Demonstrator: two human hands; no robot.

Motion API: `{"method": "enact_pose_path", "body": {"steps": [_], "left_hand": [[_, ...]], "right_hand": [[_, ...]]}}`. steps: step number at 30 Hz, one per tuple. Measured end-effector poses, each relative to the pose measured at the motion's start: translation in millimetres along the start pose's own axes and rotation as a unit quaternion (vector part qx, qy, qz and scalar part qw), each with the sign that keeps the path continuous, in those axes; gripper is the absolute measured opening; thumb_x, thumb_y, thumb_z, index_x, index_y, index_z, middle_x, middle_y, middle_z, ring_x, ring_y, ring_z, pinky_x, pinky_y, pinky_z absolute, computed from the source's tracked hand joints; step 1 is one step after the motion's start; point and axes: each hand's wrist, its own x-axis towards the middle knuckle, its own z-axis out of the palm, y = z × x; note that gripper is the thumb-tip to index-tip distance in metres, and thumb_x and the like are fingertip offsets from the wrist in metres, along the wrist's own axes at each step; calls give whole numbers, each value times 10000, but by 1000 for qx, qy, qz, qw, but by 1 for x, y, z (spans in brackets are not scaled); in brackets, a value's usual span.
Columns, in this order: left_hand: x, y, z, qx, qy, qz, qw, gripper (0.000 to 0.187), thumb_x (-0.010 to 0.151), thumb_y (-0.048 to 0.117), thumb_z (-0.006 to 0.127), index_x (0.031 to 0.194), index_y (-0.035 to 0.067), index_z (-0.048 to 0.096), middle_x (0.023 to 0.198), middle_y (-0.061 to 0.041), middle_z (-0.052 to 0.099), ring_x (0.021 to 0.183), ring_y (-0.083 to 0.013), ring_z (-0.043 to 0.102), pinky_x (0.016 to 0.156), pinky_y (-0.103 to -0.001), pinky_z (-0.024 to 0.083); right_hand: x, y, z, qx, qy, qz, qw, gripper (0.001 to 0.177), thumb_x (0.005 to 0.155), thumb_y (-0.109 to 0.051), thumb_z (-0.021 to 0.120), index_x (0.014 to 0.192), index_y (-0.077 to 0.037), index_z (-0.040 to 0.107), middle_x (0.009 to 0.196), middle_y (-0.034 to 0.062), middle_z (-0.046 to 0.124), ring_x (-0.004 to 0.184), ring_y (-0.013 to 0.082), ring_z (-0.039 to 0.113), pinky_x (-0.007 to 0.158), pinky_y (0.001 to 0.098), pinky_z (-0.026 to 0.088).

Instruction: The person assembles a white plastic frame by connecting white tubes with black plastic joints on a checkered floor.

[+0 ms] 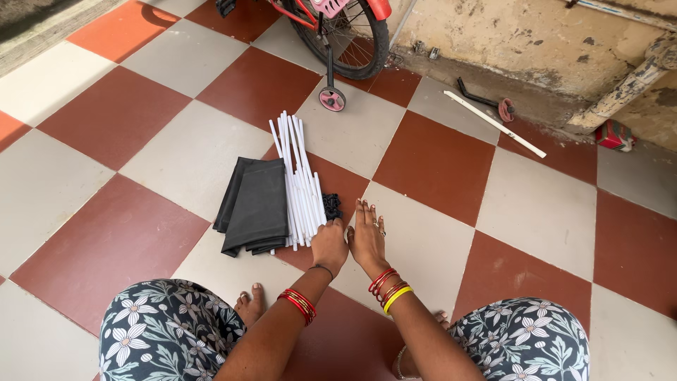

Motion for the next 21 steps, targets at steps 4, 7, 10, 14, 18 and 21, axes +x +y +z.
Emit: {"method": "enact_pose_path", "body": {"steps": [4,7,10,14,18,21], "left_hand": [[-6,-4,-44,-122,-19,-105,987,101,876,188,709,922,132,780,972,-112,776,935,-301,742,791,-423,599],[-3,-15,-60,-191,-117,-223,949,306,874,399,773,886,96,743,945,-118,757,913,-291,733,800,-405,596],[8,-43,-31,-231,-125,-297,918,399,791,418,888,867,54,740,946,-118,776,928,-268,751,845,-370,595],[19,-81,32,-256,-107,-376,884,101,845,112,728,898,152,804,1022,-86,772,975,-280,739,864,-396,595],[20,-97,61,-241,-102,-398,879,137,823,79,731,908,167,793,1078,-80,761,999,-286,732,862,-402,596],[20,-103,67,-256,-100,-405,872,125,857,90,705,927,142,794,1086,-96,770,992,-283,746,856,-402,598]], "right_hand": [[0,-12,-6,11,-59,32,998,758,972,-185,594,1601,-164,172,1640,172,259,1524,357,233,1235,534,179],[6,-17,-6,12,-85,32,996,740,979,-172,595,1598,-216,191,1616,177,313,1506,362,275,1232,523,213],[18,-21,-6,32,-94,22,995,742,975,-166,609,1597,-263,215,1541,151,428,1457,370,364,1205,532,279],[30,-23,2,63,-105,34,992,714,960,-162,614,1578,-282,277,1451,115,526,1306,334,552,1111,489,444],[40,-22,15,62,-125,38,990,674,983,-177,608,1573,-276,300,1413,120,544,1216,329,611,1060,478,492],[45,-19,26,60,-176,86,979,678,991,-186,592,1587,-312,294,1325,98,591,1151,305,656,1060,471,499]]}}
